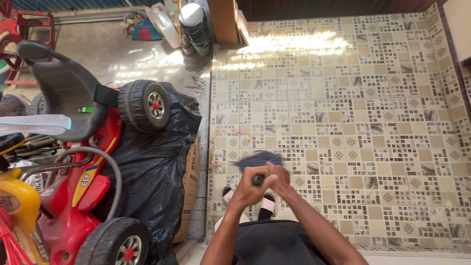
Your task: The person mops the tiled floor by hand using a mop, moving around objects like a toy car and boxes.
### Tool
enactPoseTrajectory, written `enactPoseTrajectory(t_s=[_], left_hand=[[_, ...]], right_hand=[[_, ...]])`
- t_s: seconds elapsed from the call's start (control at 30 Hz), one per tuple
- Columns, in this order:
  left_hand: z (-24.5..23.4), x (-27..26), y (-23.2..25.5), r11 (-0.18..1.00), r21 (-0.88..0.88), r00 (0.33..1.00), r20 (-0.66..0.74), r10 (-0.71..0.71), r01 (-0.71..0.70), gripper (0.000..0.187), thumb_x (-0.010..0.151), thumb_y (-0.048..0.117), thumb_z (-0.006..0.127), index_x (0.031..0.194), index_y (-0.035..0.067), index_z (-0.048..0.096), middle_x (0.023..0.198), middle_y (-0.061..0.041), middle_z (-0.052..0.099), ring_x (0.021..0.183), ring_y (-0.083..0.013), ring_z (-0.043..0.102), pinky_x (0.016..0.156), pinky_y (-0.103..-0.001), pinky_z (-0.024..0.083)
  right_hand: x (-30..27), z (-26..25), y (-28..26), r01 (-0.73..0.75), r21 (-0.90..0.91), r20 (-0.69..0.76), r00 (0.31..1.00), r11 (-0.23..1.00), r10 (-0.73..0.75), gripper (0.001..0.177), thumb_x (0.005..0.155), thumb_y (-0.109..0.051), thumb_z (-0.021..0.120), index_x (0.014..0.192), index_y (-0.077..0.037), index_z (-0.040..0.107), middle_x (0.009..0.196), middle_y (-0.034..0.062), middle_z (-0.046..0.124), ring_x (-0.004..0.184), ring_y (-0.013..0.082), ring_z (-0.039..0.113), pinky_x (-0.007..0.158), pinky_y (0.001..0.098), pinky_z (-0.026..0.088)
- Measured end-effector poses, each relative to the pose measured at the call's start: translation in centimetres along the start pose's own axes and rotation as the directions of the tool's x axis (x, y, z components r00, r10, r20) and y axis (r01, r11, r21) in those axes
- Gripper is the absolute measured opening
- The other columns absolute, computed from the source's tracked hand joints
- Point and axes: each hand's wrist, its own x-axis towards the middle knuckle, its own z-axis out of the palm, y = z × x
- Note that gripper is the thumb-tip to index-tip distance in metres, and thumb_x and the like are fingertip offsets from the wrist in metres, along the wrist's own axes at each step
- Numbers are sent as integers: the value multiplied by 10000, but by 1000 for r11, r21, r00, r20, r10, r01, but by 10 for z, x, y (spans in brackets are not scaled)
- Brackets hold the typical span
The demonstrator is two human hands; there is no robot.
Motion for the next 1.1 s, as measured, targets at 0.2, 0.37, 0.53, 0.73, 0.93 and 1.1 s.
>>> enactPoseTrajectory(t_s=[0.2,0.37,0.53,0.73,0.93,1.1], left_hand=[[-43,-7,-42,972,-212,986,-145,76,-106,352,939,59,692,681,-20,466,647,-2,420,637,-81,383,579,-314,338],[-80,-9,-17,996,-48,990,-126,64,-70,304,919,50,692,692,-31,507,632,-43,430,632,-90,413,571,-313,375],[-97,1,4,974,114,978,-46,204,-198,184,882,72,684,734,-17,620,707,-108,633,670,-170,596,673,-347,488],[-110,8,-2,951,288,993,67,96,-112,234,876,129,735,687,23,649,618,-112,592,646,-241,568,687,-405,458],[-155,9,-15,985,21,985,34,170,-171,288,900,139,686,673,28,546,644,-35,512,655,-149,492,623,-350,423],[-176,-2,-51,979,-190,995,-84,53,-68,346,896,94,690,637,9,478,617,-5,446,601,-92,403,564,-303,332]], right_hand=[[19,36,-7,109,12,-217,971,994,-104,209,804,-307,682,865,-115,630,723,170,723,745,395,711,681,526,540],[35,62,-65,219,67,-266,944,973,-194,240,850,-315,733,879,-105,620,717,168,695,739,401,699,654,517,534],[41,70,-132,292,251,-341,919,923,-198,196,914,-251,702,908,-91,589,687,136,646,687,324,664,640,460,509],[42,67,-163,349,381,-390,900,856,-194,140,916,-212,677,943,-98,600,724,111,639,669,287,633,613,438,489],[56,52,-142,275,101,-157,953,956,-258,257,876,-355,690,871,-109,615,722,128,686,672,341,684,625,490,520],[49,68,-127,99,-30,-161,982,995,-102,205,812,-311,670,841,-111,638,735,194,716,740,409,713,668,536,553]])
